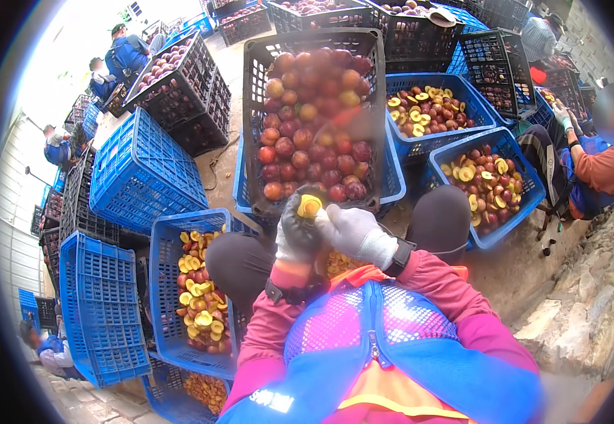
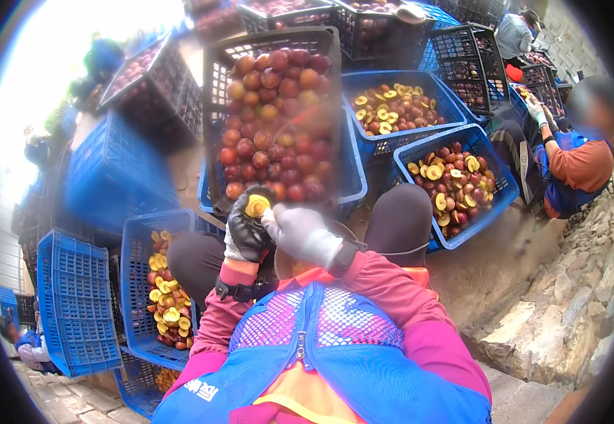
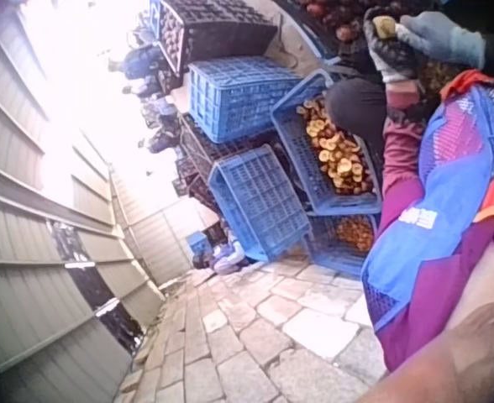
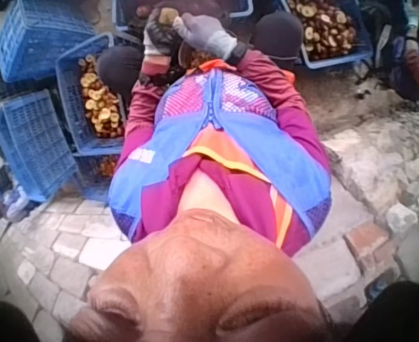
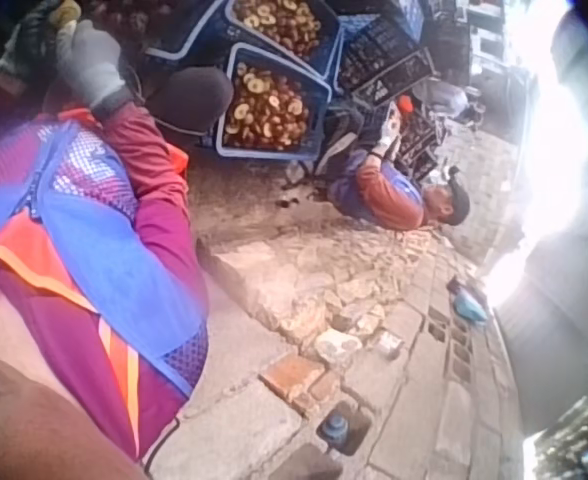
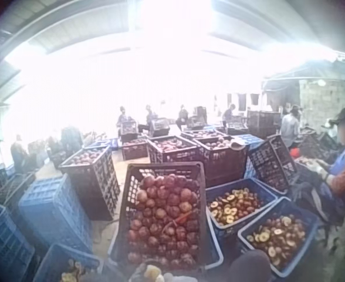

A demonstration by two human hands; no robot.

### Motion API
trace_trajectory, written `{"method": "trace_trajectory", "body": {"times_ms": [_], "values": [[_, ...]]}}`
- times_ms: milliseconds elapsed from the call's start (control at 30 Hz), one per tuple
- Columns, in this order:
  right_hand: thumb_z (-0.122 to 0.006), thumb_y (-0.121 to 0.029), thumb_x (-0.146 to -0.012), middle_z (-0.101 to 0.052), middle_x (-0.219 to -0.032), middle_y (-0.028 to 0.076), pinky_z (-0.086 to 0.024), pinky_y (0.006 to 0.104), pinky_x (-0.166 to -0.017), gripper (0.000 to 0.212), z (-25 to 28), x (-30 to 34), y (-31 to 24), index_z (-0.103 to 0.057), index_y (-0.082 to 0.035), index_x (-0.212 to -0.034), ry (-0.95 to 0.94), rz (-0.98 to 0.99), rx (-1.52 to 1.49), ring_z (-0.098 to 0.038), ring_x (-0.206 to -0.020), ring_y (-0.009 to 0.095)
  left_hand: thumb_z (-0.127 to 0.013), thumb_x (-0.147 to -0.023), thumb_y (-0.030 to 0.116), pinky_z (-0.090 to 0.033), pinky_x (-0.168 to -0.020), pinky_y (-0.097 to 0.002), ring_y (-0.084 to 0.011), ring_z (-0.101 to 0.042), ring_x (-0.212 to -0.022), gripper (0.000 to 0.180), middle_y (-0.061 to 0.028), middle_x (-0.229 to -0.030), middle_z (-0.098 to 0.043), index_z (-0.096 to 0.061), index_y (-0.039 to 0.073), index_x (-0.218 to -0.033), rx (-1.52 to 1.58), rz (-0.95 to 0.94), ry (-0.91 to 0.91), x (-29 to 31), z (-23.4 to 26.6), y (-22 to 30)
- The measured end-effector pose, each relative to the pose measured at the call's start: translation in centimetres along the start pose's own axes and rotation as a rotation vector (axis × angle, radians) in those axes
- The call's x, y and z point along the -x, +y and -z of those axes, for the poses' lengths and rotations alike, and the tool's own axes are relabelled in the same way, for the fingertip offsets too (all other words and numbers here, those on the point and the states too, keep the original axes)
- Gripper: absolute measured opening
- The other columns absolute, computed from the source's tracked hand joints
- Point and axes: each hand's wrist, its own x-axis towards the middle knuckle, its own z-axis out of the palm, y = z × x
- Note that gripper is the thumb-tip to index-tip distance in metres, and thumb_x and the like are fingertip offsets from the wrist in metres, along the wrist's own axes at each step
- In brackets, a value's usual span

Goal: Slicing plums in half using a curved knife and placing them into a bowl.

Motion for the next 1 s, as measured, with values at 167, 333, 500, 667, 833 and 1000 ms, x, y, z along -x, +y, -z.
{"method": "trace_trajectory", "body": {"times_ms": [167, 333, 500, 667, 833, 1000], "values": [[-0.048, -0.035, -0.089, -0.061, -0.071, 0.019, -0.045, 0.0465, -0.061, 0.032, -0.5, 0.4, -0.3, -0.054, -0.004, -0.083, -0.019, -0.050, 0.008, -0.059, -0.065, 0.037, -0.043, -0.087, 0.000, -0.045, -0.083, -0.0261, -0.0141, -0.057, -0.091, 0.022, -0.0080, -0.099, -0.059, -0.051, -0.002, -0.108, -0.111, -0.013, 0.035, 0.6, 0.0, -0.2], [-0.041, -0.035, -0.092, -0.057, -0.064, 0.021, -0.046, 0.0470, -0.061, 0.036, -2.2, 0.7, 1.5, -0.052, -0.002, -0.083, -0.123, 0.074, 0.006, -0.060, -0.064, 0.038, -0.032, -0.096, 0.030, -0.047, -0.075, -0.0284, -0.0154, -0.057, -0.077, 0.034, -0.0044, -0.085, -0.061, -0.056, 0.006, -0.092, -0.197, -0.007, 0.079, 1.2, -1.4, 0.6], [-0.042, -0.039, -0.093, -0.048, -0.051, 0.008, -0.042, 0.0329, -0.043, 0.043, -0.5, 0.9, 2.5, -0.056, -0.001, -0.077, -0.490, -0.303, -0.668, -0.051, -0.043, 0.019, -0.036, -0.096, 0.029, -0.046, -0.068, -0.0286, -0.0155, -0.055, -0.070, 0.032, -0.0043, -0.074, -0.055, -0.052, 0.007, -0.079, 0.221, 0.273, 0.013, 1.4, -1.2, 0.3], [-0.046, -0.042, -0.092, -0.048, -0.051, 0.002, -0.033, 0.0218, -0.033, 0.044, 1.3, 2.4, 1.4, -0.059, -0.002, -0.081, -0.632, -0.474, -0.929, -0.043, -0.036, 0.008, -0.039, -0.096, 0.034, -0.048, -0.067, -0.0293, -0.0168, -0.056, -0.070, 0.034, -0.0048, -0.074, -0.055, -0.051, 0.008, -0.077, -0.602, -0.160, -0.031, 0.2, 1.2, 1.6], [-0.039, -0.044, -0.091, -0.064, -0.083, 0.017, -0.046, 0.0418, -0.072, 0.044, -0.9, 2.8, 4.6, -0.059, -0.005, -0.096, -0.520, -0.159, 0.097, -0.062, -0.080, 0.034, -0.044, -0.093, 0.026, -0.051, -0.072, -0.0327, -0.0209, -0.061, -0.084, 0.025, -0.0069, -0.091, -0.061, -0.053, 0.005, -0.105, -0.531, -0.155, 0.163, -0.7, 8.4, 6.7], [-0.043, -0.043, -0.088, -0.063, -0.090, 0.020, -0.045, 0.0439, -0.077, 0.043, -2.0, 2.1, 5.8, -0.059, -0.006, -0.103, -0.667, -0.004, 0.293, -0.060, -0.086, 0.038, -0.048, -0.090, 0.020, -0.051, -0.079, -0.0376, -0.0242, -0.060, -0.091, 0.030, -0.0091, -0.098, -0.057, -0.049, 0.006, -0.117, -0.263, -0.148, 0.348, 2.7, 15.5, 11.5]]}}
